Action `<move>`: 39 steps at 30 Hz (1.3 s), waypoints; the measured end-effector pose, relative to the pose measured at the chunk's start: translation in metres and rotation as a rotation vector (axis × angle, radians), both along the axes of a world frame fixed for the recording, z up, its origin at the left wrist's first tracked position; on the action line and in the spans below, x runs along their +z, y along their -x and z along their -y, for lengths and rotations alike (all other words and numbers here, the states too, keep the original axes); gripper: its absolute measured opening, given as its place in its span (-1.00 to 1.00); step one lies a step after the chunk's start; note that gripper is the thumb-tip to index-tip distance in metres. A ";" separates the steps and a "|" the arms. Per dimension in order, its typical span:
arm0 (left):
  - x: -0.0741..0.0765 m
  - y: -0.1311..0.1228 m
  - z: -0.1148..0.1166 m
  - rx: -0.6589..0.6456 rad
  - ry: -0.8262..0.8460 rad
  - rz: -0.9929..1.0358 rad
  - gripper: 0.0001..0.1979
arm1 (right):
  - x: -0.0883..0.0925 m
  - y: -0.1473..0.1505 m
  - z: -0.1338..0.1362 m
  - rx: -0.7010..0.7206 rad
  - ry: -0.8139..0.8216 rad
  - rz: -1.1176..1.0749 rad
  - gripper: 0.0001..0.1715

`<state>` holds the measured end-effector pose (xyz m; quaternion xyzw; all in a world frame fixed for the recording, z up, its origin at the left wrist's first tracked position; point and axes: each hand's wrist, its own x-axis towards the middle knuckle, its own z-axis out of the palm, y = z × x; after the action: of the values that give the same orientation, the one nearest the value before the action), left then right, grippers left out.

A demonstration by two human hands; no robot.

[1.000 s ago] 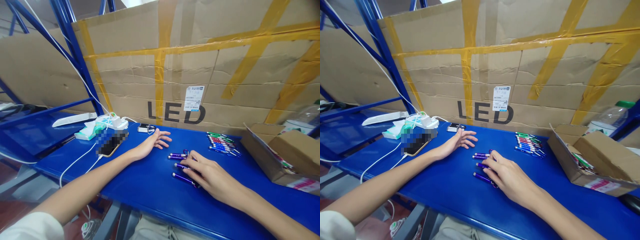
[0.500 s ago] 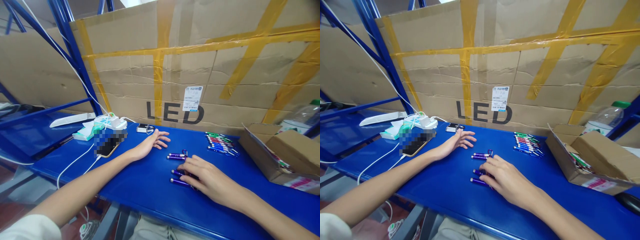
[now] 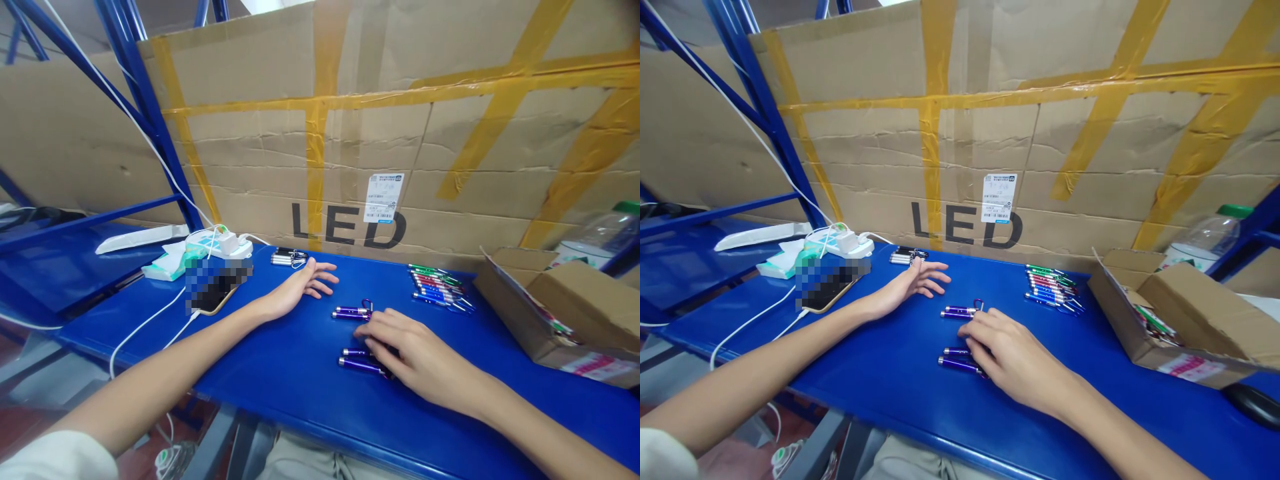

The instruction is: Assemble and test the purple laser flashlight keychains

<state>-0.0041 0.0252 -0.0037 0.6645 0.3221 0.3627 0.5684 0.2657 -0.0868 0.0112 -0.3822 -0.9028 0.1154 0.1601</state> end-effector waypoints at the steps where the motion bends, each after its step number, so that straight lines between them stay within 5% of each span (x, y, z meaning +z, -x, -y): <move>1: 0.000 0.000 0.000 0.003 -0.004 -0.005 -0.15 | -0.001 -0.001 0.000 -0.006 -0.017 -0.001 -0.65; 13: 0.005 -0.001 0.003 0.005 -0.004 -0.031 -0.12 | -0.008 -0.004 -0.005 -0.068 -0.171 0.014 -0.55; 22: 0.004 -0.002 0.003 0.008 0.004 -0.038 -0.10 | -0.003 -0.004 -0.004 -0.096 -0.122 0.056 -0.80; 28: 0.004 -0.002 0.003 0.004 -0.001 -0.029 -0.13 | -0.006 -0.005 -0.005 -0.123 -0.081 0.061 -0.69; 39: 0.004 -0.002 0.004 0.008 -0.004 -0.035 -0.12 | -0.010 -0.006 -0.007 -0.151 -0.072 -0.014 -0.84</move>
<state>-0.0023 0.0216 0.0004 0.6705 0.3339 0.3538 0.5601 0.2721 -0.0803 0.0008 -0.4425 -0.8737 0.0731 0.1881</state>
